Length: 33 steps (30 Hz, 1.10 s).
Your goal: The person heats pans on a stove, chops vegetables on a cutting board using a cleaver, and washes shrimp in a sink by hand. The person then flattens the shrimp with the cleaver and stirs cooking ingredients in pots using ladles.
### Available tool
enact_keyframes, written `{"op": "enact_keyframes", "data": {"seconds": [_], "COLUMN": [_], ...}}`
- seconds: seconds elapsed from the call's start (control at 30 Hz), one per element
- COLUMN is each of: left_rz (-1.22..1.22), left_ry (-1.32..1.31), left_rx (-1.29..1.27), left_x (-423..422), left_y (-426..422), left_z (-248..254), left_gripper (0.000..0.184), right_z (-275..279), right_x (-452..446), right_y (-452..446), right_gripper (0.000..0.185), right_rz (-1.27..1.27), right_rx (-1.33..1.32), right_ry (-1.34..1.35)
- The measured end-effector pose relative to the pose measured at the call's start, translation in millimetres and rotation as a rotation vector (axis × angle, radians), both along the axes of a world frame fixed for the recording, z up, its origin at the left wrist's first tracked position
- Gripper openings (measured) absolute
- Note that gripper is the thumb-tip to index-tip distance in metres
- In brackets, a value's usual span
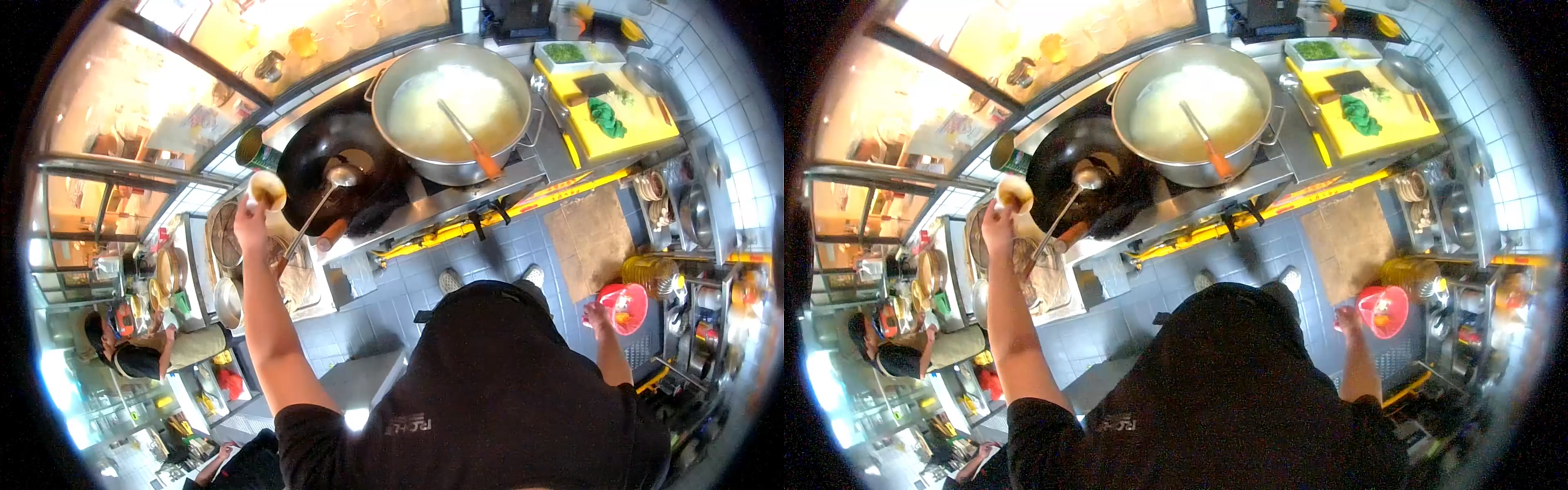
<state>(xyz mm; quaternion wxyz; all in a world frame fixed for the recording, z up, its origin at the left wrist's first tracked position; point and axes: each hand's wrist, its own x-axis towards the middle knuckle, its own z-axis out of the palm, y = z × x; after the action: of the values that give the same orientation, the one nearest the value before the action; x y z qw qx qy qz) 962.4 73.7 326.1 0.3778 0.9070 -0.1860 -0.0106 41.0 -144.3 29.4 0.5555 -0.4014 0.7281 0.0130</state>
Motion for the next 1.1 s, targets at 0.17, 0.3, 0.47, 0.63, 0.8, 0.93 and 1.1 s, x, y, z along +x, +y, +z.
{"op": "enact_keyframes", "data": {"seconds": [0.17,0.3,0.47,0.63,0.8,0.93,1.1], "left_rz": [-0.158,0.259,0.056,-0.381,-0.501,-0.655,-0.654], "left_ry": [0.457,0.652,0.641,0.698,0.968,1.161,1.216], "left_rx": [-0.707,-0.864,-1.077,-1.042,-0.891,-0.802,-0.738], "left_x": [73,-10,-145,-288,-403,-483,-537], "left_y": [49,-16,-124,-271,-449,-600,-778], "left_z": [-50,61,147,168,127,74,17], "left_gripper": [0.041,0.048,0.053,0.053,0.047,0.036,0.026], "right_z": [17,7,-53,-52,-61,-53,-23], "right_x": [-10,-67,-178,-271,-341,-353,-326], "right_y": [-27,-46,-56,-41,-30,-25,-35], "right_gripper": [0.026,0.025,0.023,0.022,0.023,0.024,0.023], "right_rz": [-0.038,-0.091,0.054,0.222,0.169,-0.251,-0.605], "right_rx": [-0.058,-0.073,0.0,-0.188,-0.343,-0.299,-0.132], "right_ry": [-0.011,0.043,0.091,0.143,0.159,-0.144,-0.099]}}
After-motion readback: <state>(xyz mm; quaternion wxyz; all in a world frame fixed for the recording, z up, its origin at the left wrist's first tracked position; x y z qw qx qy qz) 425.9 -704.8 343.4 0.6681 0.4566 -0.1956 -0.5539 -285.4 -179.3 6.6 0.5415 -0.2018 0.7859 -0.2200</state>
